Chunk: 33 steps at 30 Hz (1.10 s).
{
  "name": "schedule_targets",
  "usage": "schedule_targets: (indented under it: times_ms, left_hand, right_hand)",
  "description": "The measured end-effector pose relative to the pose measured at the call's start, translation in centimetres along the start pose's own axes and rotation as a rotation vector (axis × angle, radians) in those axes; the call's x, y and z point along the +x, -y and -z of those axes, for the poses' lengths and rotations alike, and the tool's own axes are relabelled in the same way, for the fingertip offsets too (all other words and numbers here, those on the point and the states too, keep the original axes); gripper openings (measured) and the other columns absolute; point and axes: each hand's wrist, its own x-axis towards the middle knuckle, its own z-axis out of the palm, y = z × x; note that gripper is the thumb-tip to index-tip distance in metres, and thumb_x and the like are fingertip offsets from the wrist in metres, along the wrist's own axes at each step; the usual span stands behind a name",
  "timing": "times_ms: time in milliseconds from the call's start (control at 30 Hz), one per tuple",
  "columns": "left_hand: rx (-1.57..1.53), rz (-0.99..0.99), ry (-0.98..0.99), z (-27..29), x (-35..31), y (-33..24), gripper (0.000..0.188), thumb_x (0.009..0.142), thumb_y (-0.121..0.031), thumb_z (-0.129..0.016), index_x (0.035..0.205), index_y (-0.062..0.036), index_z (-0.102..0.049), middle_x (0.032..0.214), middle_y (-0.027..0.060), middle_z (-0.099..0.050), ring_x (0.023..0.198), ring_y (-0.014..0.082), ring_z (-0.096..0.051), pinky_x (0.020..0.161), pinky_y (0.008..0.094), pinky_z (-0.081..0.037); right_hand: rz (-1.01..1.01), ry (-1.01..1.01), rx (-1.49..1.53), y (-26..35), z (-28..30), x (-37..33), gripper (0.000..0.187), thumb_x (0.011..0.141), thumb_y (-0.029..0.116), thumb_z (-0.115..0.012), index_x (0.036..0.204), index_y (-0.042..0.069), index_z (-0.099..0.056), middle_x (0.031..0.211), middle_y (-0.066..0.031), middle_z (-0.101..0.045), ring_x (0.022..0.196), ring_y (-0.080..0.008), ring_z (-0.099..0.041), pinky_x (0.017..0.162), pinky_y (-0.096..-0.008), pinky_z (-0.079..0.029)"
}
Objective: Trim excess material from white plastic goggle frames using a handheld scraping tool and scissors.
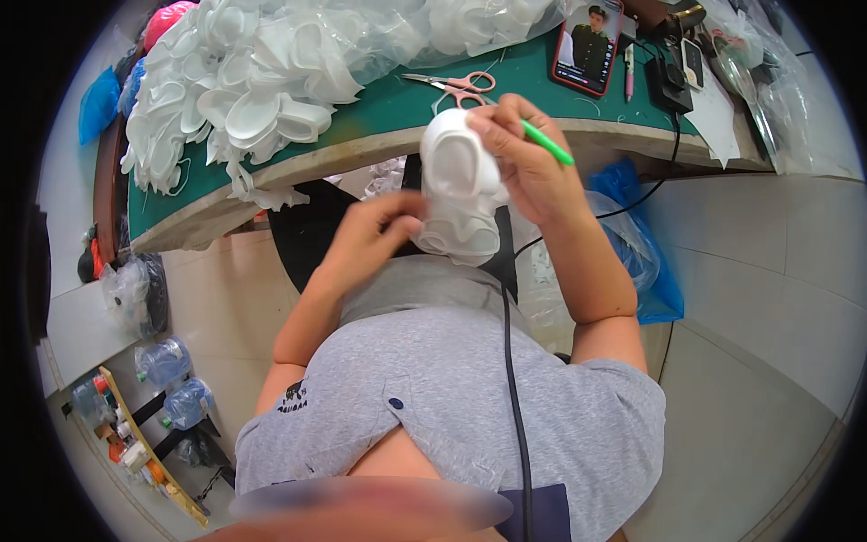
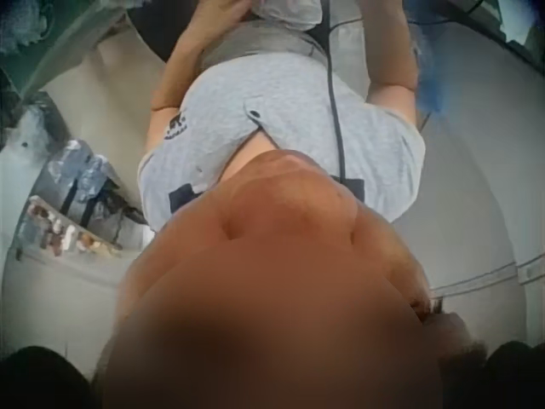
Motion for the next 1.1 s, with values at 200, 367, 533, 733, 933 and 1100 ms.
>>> schedule_targets:
  times_ms: [200, 367, 533, 733, 933, 1100]
  left_hand:
    - [-0.988, 0.009, 0.035, 1.7, -0.1, -1.8, 0.047, 0.094, -0.038, -0.053, 0.122, -0.0003, -0.053, 0.111, 0.0080, -0.061, 0.099, 0.0154, -0.060, 0.086, 0.0322, -0.048]
    - [-1.218, 0.027, -0.141, 1.1, 0.4, -2.2, 0.037, 0.094, -0.029, -0.053, 0.122, -0.0041, -0.054, 0.113, 0.0067, -0.062, 0.101, 0.0176, -0.060, 0.087, 0.0370, -0.050]
    - [-1.261, -0.130, -0.331, 0.1, 0.0, -1.3, 0.030, 0.092, -0.021, -0.057, 0.120, -0.0102, -0.057, 0.115, 0.0042, -0.061, 0.104, 0.0179, -0.058, 0.091, 0.0383, -0.048]
    - [-1.191, -0.257, -0.459, -0.2, -0.2, -1.6, 0.028, 0.089, -0.010, -0.060, 0.118, -0.0102, -0.059, 0.115, 0.0045, -0.061, 0.104, 0.0176, -0.058, 0.091, 0.0363, -0.046]
    - [-1.116, -0.357, -0.531, -0.2, -0.4, -1.4, 0.025, 0.088, -0.003, -0.060, 0.112, -0.0054, -0.063, 0.112, 0.0061, -0.063, 0.103, 0.0156, -0.057, 0.090, 0.0346, -0.045]
    - [-0.865, -0.290, -0.691, -0.3, -0.4, -1.3, 0.023, 0.088, -0.001, -0.060, 0.110, -0.0014, -0.064, 0.108, 0.0059, -0.064, 0.099, 0.0136, -0.057, 0.088, 0.0309, -0.045]
  right_hand:
    - [0.108, 0.255, -0.590, -1.6, -2.7, 1.0, 0.027, 0.085, 0.004, -0.063, 0.072, 0.008, -0.039, 0.089, -0.0096, -0.064, 0.076, -0.0095, -0.056, 0.067, -0.0189, -0.045]
    - [0.591, 0.030, -0.692, -2.6, -3.0, 1.5, 0.061, 0.091, 0.060, -0.038, 0.101, 0.000, -0.047, 0.102, -0.0130, -0.056, 0.091, -0.0172, -0.053, 0.086, -0.0329, -0.041]
    - [0.673, 0.265, -0.780, -2.0, -4.2, -1.3, 0.015, 0.082, 0.004, -0.066, 0.094, -0.001, -0.059, 0.092, -0.0128, -0.060, 0.084, -0.0192, -0.057, 0.075, -0.0277, -0.046]
    - [0.839, 0.401, -0.901, -2.9, -5.1, -1.2, 0.013, 0.083, 0.005, -0.065, 0.094, 0.000, -0.064, 0.084, -0.0117, -0.064, 0.074, -0.0231, -0.059, 0.064, -0.0298, -0.048]
    - [0.884, 0.417, -0.991, -2.9, -5.5, -1.1, 0.017, 0.078, 0.003, -0.067, 0.095, 0.001, -0.064, 0.085, -0.0119, -0.063, 0.074, -0.0240, -0.059, 0.066, -0.0302, -0.048]
    - [0.995, 0.282, -1.240, -3.2, -5.9, -0.7, 0.025, 0.070, 0.001, -0.072, 0.094, 0.001, -0.064, 0.089, -0.0124, -0.064, 0.079, -0.0252, -0.061, 0.070, -0.0330, -0.050]
